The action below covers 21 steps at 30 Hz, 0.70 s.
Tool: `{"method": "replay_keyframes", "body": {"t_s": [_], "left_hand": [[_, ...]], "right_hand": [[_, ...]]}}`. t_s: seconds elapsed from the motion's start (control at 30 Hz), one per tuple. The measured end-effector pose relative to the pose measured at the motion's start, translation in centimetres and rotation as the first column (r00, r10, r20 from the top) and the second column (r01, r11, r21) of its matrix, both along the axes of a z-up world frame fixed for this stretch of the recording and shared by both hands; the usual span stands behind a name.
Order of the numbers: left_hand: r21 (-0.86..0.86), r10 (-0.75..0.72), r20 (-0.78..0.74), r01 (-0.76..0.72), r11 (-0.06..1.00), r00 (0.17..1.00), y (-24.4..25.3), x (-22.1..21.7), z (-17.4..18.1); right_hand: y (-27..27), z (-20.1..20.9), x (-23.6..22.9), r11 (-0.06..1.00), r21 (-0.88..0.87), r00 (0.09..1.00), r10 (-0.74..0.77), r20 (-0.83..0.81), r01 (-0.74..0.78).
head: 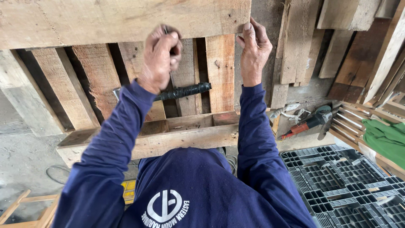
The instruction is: The person repairs a wooden pallet by taking nails from a container and using a hammer to drive them into wooden boards to secure them to the pallet frame.
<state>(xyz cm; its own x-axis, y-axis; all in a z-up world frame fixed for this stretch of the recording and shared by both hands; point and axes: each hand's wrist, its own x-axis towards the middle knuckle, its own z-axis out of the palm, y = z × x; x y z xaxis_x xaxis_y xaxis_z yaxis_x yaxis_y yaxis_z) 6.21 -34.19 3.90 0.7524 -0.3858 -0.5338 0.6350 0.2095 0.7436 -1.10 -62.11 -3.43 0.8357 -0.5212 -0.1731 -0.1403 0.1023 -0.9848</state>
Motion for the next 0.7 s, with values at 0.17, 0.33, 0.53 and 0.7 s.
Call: {"method": "replay_keyframes", "body": {"t_s": [0.17, 0.33, 0.53, 0.7], "left_hand": [[-0.272, 0.085, -0.426, -0.217, 0.938, 0.901, -1.2, -3.0, 1.2], [-0.402, 0.027, -0.44, -0.223, 0.888, 0.898, -0.5, -3.8, 2.1], [-0.323, 0.013, -0.252, -0.097, 0.941, 0.968, 0.8, -4.4, 0.4], [-0.32, 0.013, -0.302, -0.114, 0.94, 0.953, 2.1, -5.6, -0.1]], "right_hand": [[0.0, 1.5, 0.5, 0.999, 0.024, 0.995, -0.023, -0.099, 0.025], [3.7, 8.0, -4.2, 0.864, -0.503, 0.995, -0.055, -0.08, 0.008], [13.8, 8.1, -7.9, 0.097, -0.786, 0.631, 0.66, -0.408, -0.61], [15.2, 4.6, -7.3, -0.148, -0.702, 0.487, 0.62, -0.615, -0.697]]}}
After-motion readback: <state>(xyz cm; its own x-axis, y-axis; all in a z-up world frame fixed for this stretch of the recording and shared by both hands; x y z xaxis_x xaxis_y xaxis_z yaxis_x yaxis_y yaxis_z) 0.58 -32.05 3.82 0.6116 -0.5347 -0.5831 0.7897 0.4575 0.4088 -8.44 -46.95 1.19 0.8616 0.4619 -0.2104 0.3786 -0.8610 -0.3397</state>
